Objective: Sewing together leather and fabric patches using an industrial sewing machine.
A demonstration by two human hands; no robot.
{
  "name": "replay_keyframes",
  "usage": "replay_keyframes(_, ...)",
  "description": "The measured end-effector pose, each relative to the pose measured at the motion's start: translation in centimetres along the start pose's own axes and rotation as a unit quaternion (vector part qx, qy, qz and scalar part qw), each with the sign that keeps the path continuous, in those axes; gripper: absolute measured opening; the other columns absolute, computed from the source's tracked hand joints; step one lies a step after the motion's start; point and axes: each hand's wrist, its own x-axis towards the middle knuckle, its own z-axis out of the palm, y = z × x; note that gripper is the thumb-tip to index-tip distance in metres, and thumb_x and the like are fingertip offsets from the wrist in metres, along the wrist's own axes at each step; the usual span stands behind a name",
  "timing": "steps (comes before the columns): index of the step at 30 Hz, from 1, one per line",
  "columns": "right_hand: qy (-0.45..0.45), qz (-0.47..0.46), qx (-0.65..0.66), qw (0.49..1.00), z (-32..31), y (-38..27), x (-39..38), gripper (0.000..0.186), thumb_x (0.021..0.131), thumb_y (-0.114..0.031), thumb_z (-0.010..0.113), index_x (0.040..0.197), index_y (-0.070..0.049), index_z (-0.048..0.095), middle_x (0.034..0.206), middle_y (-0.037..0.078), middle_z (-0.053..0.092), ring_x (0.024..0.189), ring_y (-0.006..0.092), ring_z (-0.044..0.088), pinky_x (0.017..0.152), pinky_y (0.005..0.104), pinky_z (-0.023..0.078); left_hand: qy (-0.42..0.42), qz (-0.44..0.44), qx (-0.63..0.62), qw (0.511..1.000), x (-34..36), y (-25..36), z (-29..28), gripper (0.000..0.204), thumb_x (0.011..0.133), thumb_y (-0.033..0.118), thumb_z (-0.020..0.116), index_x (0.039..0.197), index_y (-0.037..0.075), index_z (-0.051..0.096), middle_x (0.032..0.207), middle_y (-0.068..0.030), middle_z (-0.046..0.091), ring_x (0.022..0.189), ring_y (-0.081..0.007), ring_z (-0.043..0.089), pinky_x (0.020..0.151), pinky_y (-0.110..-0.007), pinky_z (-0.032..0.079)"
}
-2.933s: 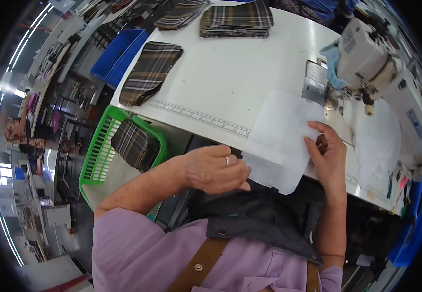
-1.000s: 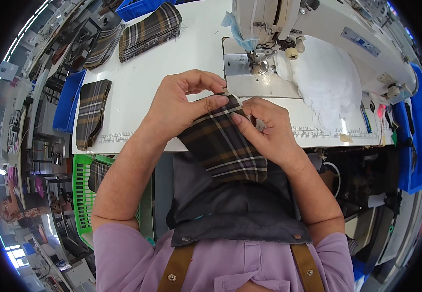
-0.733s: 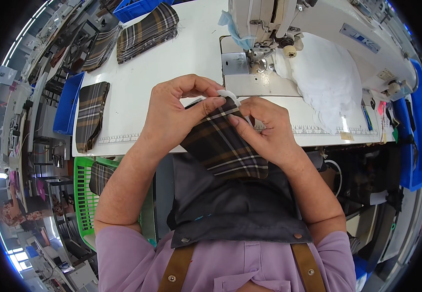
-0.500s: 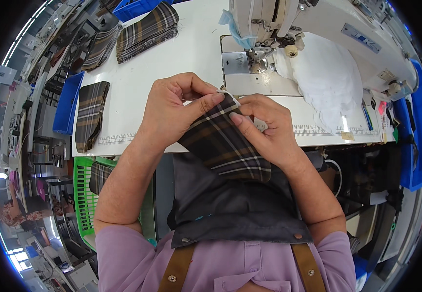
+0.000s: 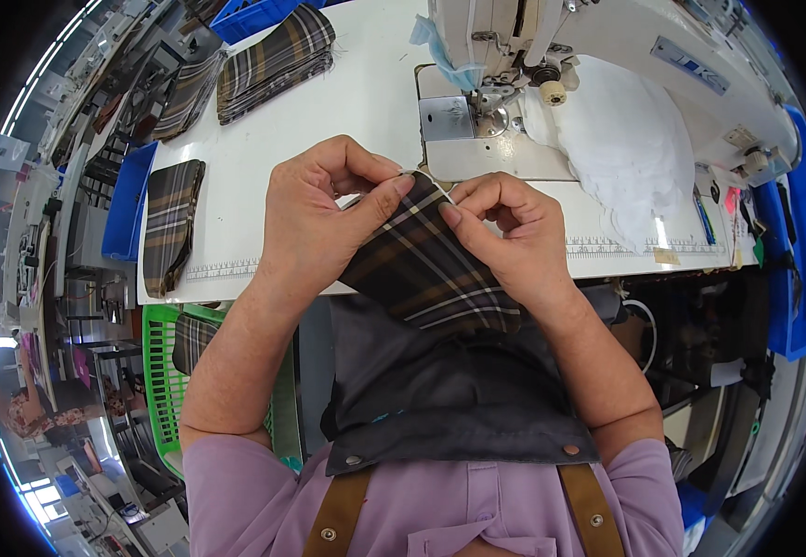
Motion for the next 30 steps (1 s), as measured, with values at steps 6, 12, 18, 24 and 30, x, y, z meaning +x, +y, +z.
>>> replay_keyframes(6,0.004,0.017,0.010,1.000,0.1,0.3,0.1,0.012,0.090,-0.003,0.076,0.083,-0.002,0.066,0.091,0.004,0.072,0.076,0.0044,0.058,0.073,0.0227,0.050,0.005,-0.022,-0.028,0.999,0.5,0.2,0.2,0.015,0.091,0.006,0.079,0.100,-0.002,0.070,0.094,-0.0072,0.074,0.087,-0.0090,0.069,0.082,-0.023,0.054)
replay_keyframes(12,0.018,0.034,0.033,0.999,0.2,0.7,0.4,0.013,0.092,-0.004,0.076,0.085,-0.003,0.065,0.091,0.002,0.071,0.076,0.0032,0.057,0.072,0.0224,0.050,-0.051,-0.105,-0.029,0.993,2.0,-0.7,-0.5,0.017,0.092,0.011,0.079,0.100,-0.002,0.072,0.089,-0.0064,0.076,0.079,-0.0085,0.068,0.076,-0.023,0.054)
replay_keyframes(18,-0.041,0.033,-0.127,0.991,-1.3,-0.6,1.7,0.007,0.093,-0.006,0.072,0.098,-0.001,0.070,0.090,0.004,0.073,0.073,0.0076,0.062,0.070,0.0251,0.053,-0.065,-0.123,0.006,0.990,5.1,-2.5,0.2,0.015,0.091,0.008,0.078,0.098,-0.003,0.072,0.086,-0.0062,0.075,0.077,-0.0079,0.068,0.073,-0.023,0.054)
replay_keyframes(24,-0.170,-0.009,-0.296,0.940,-5.2,-0.3,4.5,0.030,0.085,-0.002,0.067,0.114,-0.003,0.073,0.089,0.011,0.074,0.073,0.0203,0.069,0.071,0.0306,0.057,-0.080,-0.079,0.149,0.982,9.6,-6.2,2.7,0.016,0.083,0.013,0.084,0.093,0.002,0.080,0.077,-0.0051,0.075,0.069,-0.0089,0.066,0.067,-0.027,0.054)
replay_keyframes(30,-0.173,-0.239,-0.504,0.812,-7.3,2.0,7.2,0.028,0.077,-0.006,0.070,0.103,-0.010,0.079,0.092,0.008,0.072,0.088,0.0268,0.070,0.075,0.0385,0.058,-0.048,0.010,0.229,0.972,12.4,-7.0,5.5,0.016,0.083,0.012,0.083,0.093,-0.001,0.080,0.081,-0.0086,0.078,0.074,-0.0121,0.071,0.071,-0.026,0.056)
